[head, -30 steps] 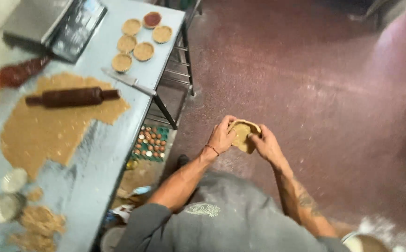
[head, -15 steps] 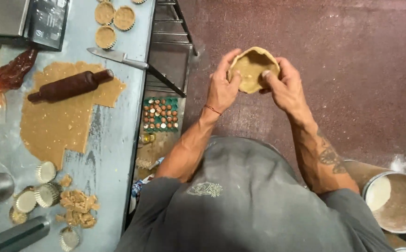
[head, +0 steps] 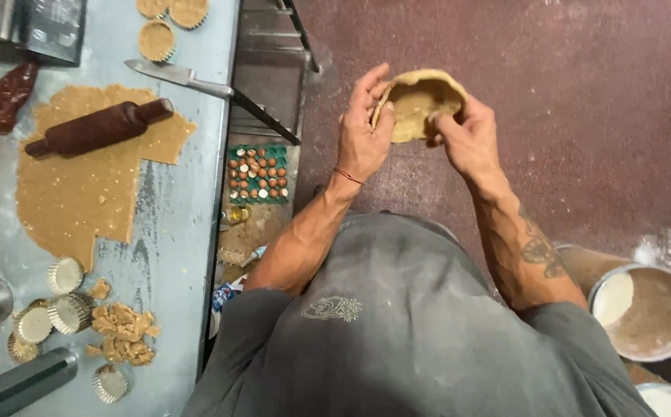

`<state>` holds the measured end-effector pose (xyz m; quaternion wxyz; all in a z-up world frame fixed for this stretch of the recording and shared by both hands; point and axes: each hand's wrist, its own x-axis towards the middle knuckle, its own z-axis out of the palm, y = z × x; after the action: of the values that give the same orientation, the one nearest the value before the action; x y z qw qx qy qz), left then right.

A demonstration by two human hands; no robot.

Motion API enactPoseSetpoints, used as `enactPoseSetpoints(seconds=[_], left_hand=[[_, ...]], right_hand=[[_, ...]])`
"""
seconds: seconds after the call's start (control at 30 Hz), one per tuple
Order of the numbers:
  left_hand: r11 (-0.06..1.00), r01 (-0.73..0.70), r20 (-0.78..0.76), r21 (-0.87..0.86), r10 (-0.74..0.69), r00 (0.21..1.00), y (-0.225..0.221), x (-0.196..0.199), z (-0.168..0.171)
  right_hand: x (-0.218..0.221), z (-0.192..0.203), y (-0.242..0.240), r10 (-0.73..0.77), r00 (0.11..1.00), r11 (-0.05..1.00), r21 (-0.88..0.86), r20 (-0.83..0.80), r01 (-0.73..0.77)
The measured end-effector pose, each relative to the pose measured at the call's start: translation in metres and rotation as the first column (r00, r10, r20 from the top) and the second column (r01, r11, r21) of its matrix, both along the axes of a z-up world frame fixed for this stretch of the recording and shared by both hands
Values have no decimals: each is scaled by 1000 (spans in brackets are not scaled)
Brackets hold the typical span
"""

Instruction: The person is preparing tartlet shells by cutting dough, rolling it, placing it into metal molds, and pressing it to fit the mold shape.

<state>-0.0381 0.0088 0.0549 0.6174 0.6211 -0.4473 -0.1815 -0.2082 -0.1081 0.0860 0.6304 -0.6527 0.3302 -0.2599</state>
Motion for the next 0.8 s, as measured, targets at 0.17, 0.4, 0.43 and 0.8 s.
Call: enactPoseSetpoints(seconds=[0.17,0.4,0.43,0.8], left_hand=[[974,177,75,142,-189,979,7,-9,11],[998,15,158,-54,-7,987,-6,0,11],[998,-4,150,-58,13,989,-8,-1,12],[999,-26,157,-42,32,987,-14,-16,-7]], right_hand=[[-6,-17,-12,-83,996,870,-490,-32,57],[2,-15,-11,-149,989,785,-606,16,128],[6,-21,-14,-166,986,797,-586,23,148],[12,-40,12,-316,949,847,-455,-18,273]])
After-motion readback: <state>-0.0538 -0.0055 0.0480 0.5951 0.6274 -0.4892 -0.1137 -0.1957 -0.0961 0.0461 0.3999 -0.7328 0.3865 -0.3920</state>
